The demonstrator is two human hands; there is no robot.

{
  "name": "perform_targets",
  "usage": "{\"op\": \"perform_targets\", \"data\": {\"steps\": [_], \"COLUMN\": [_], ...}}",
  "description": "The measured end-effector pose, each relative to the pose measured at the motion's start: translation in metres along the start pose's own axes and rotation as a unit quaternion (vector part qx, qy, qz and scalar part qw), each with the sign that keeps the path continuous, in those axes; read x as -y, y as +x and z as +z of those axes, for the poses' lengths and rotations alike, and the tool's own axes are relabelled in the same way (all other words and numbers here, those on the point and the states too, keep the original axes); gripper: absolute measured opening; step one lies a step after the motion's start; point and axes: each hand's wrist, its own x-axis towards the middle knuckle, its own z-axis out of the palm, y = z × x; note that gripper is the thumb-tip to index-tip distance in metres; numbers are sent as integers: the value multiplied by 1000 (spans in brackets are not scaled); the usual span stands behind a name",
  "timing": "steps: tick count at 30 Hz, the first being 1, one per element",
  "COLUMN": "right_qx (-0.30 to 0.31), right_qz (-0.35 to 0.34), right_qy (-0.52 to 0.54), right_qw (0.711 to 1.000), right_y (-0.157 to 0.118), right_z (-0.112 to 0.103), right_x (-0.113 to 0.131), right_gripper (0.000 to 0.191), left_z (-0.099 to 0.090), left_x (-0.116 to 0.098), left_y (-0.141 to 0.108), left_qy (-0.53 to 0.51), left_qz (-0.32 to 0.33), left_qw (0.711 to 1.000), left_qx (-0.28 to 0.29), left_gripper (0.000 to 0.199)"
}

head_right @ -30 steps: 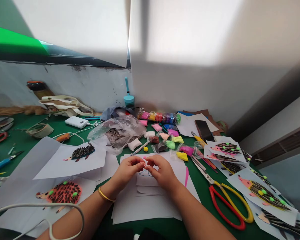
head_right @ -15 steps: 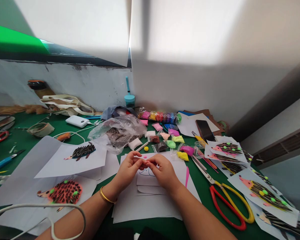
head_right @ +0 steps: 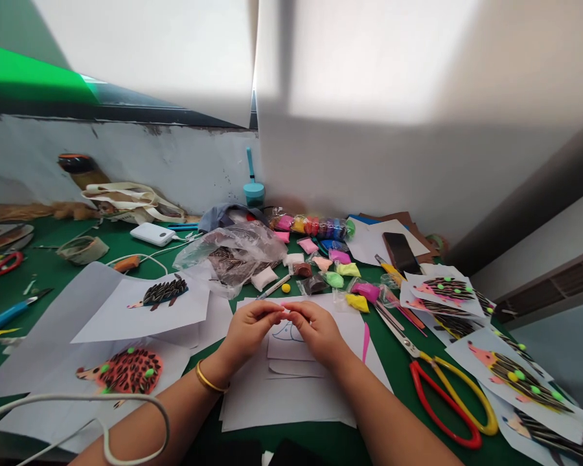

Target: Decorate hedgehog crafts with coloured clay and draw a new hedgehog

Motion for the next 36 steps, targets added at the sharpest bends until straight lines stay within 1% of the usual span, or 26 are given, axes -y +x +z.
{"op": "perform_targets", "data": {"steps": [2,4,8,10,12,15,17,20,23,25,27,29,32,36], "right_qx": [8,8,-12,-4,13,24,1,-59,-121,-153,-176,-196,-216,-218], "right_qz": [14,24,33,31,28,40,56,80,98,104,109,110,105,108], "right_qy": [-6,-24,-58,-55,-36,-4,4,-2,4,23,41,51,60,61], "right_qw": [1000,999,998,998,999,999,998,995,988,982,977,973,969,968], "right_y": [0,1,1,1,1,0,0,1,3,4,5,5,6,7], "right_z": [1,1,2,2,2,-2,-8,-19,-31,-38,-44,-49,-53,-54], "right_x": [3,5,5,4,3,4,3,-1,-9,-15,-21,-26,-30,-32], "right_gripper": [27,26,28,29,33,40,41,42,41,40,40,39,38,37], "left_z": [0,0,-1,-1,-1,-4,-7,-12,-15,-15,-15,-15,-14,-14], "left_x": [1,3,6,6,4,0,-3,-5,-4,-3,-4,-4,-4,-3], "left_y": [1,1,1,0,0,1,3,6,9,11,12,13,14,14], "left_qy": [5,21,62,94,119,135,134,97,0,-77,-134,-158,-161,-168], "left_qz": [-15,-17,-10,8,37,60,44,-2,-57,-92,-114,-122,-126,-141], "left_qw": [1000,1000,997,994,991,989,990,994,997,991,982,977,976,974], "left_qx": [-1,9,33,45,49,16,-15,-40,-53,-61,-68,-72,-69,-58], "left_gripper": [12,14,28,31,24,15,16,23,29,32,33,33,31,32]}}
